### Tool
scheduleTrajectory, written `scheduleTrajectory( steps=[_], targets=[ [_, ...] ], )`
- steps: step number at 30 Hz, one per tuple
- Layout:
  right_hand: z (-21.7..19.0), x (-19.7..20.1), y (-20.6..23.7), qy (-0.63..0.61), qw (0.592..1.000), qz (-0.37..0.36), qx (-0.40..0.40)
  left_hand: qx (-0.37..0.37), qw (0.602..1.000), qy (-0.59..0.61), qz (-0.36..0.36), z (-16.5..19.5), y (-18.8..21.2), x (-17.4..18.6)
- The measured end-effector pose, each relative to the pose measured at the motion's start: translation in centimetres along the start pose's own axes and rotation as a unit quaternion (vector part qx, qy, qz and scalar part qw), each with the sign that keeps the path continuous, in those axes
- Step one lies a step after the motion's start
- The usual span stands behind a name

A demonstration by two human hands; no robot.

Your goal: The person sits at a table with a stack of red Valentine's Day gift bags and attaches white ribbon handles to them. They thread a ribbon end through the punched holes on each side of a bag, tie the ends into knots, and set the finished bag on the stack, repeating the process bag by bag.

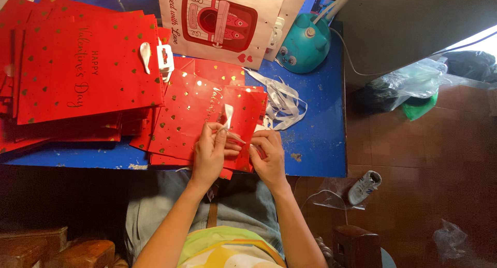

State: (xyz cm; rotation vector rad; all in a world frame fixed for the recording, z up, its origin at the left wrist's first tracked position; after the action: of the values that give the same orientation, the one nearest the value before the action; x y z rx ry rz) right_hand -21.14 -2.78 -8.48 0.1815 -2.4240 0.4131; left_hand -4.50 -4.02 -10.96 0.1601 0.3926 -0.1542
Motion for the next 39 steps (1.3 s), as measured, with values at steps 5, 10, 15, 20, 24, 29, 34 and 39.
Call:
scheduleTrajectory(
  steps=[5,10,15,20,24,29,34,39],
  targets=[
    [0.2,0.0,0.0,-0.004,1.0,-0.005,0.009,-0.04,0.978,-0.195,-0.058,0.4,0.1,-0.2],
    [0.4,-0.1,-0.2,-0.003,1.0,-0.004,0.011,-0.003,0.983,-0.177,-0.042,-0.6,0.0,-0.4],
    [0.6,-0.2,-0.1,-0.006,1.0,-0.005,0.013,-0.041,0.999,-0.014,-0.01,-1.0,-0.5,0.3],
    [0.6,0.3,-0.1,-0.051,0.998,-0.026,0.024,-0.036,0.982,0.187,-0.007,0.1,-0.6,1.9],
    [0.2,0.3,-0.3,-0.069,0.998,0.0,0.004,-0.079,0.954,0.281,-0.067,2.1,0.8,2.5],
    [0.1,-0.2,-0.5,-0.08,0.992,0.009,-0.095,-0.121,0.972,0.183,-0.078,5.9,2.2,2.0],
    [0.8,-0.1,-0.2,-0.06,0.998,-0.017,-0.025,-0.161,0.97,0.15,-0.099,9.4,3.5,1.2],
    [1.4,-1.3,-1.2,0.038,0.996,-0.034,-0.076,-0.128,0.978,0.123,-0.111,11.1,4.3,0.1]
  ],
)
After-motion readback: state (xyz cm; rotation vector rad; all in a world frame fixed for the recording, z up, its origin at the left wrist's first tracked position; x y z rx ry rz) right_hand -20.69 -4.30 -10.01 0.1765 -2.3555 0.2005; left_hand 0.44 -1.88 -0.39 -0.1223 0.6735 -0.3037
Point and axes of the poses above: each hand's wrist, its own y-axis away from the middle knuckle, its own x-axis out of the back of the hand, z = x × y, the point moved 1 cm from there along -y, towards the middle knuckle, and after that the axes turned 11 degrees about -z, right-handed, at the moved point
